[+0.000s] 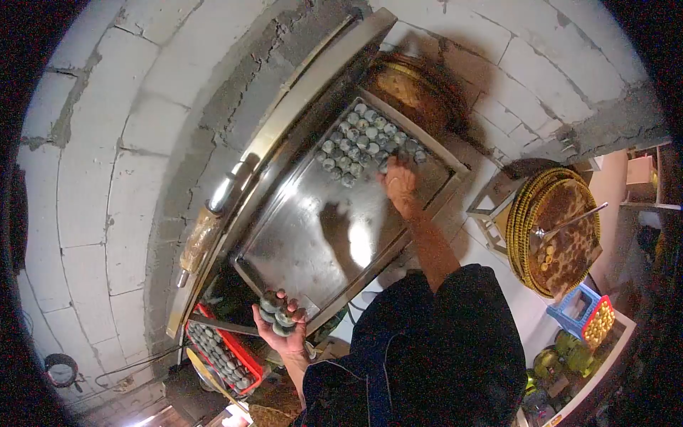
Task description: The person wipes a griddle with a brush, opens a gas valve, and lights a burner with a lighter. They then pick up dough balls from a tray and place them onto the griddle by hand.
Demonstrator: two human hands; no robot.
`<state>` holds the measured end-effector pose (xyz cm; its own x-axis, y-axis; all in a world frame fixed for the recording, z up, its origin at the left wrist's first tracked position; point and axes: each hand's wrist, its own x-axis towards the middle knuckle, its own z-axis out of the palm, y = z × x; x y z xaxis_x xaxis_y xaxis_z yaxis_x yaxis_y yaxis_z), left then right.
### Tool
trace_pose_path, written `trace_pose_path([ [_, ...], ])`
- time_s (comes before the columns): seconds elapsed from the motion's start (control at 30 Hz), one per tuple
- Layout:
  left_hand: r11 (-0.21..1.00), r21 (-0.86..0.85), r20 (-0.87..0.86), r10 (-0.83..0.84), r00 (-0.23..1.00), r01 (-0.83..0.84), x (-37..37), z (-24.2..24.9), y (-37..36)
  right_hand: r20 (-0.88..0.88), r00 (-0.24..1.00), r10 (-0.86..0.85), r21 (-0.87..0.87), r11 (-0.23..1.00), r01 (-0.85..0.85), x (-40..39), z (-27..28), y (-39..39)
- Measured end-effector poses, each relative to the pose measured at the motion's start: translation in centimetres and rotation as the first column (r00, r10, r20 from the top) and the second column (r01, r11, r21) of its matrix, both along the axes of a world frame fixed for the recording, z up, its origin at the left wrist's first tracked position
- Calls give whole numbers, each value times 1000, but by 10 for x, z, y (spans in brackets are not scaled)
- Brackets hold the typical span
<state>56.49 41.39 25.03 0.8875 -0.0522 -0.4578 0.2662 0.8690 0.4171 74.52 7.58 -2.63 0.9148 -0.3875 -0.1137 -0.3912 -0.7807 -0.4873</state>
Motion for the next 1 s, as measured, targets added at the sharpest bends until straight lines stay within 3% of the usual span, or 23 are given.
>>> trace_pose_path([
  [0.17,1000,26,-16,-1,1000,2,5,0,-2,4,998,57,76,996,-57,6,-5,13],
  [0.27,1000,23,-16,-10,1000,10,8,2,0,4,999,-44,32,999,44,4,-1,20],
  [0.33,1000,17,-1,12,1000,-12,6,1,-1,-189,978,-87,320,936,145,-10,16,21],
  [0.37,1000,16,-2,16,1000,-16,5,1,0,-190,978,-83,320,937,141,-15,-1,23],
  [0.43,1000,25,-10,10,1000,-9,5,-3,2,71,997,20,340,940,-43,-18,-23,29],
  [0.57,1000,27,-30,3,1000,-2,5,-4,-1,258,963,-71,474,878,-63,-17,-40,27],
  [0.63,1000,18,-11,-10,1000,10,9,-1,-6,60,997,-53,257,966,36,-13,-53,26],
  [0.67,1000,22,-8,-8,1000,8,11,0,-6,64,997,-52,261,965,34,-8,-32,30],
  [0.73,999,14,6,-37,999,37,11,-1,-9,-245,968,-60,145,985,98,-4,7,36],
  [0.77,999,19,-2,-49,999,49,11,-2,-10,-247,967,-62,143,985,100,-5,1,36],
  [0.83,997,30,-13,-67,998,68,14,-5,-14,157,988,18,-43,999,-11,-4,-15,40],
  [0.87,996,43,-21,-82,996,83,17,-6,-16,157,988,14,-40,999,-8,-4,-21,42],
  [0.97,987,76,-111,-135,985,144,25,-20,-19,61,998,-5,106,994,-2,-10,-28,47],
  [1.0,979,98,-157,-163,974,180,30,-25,-20,-92,993,-73,444,890,107,-17,-28,50],
])
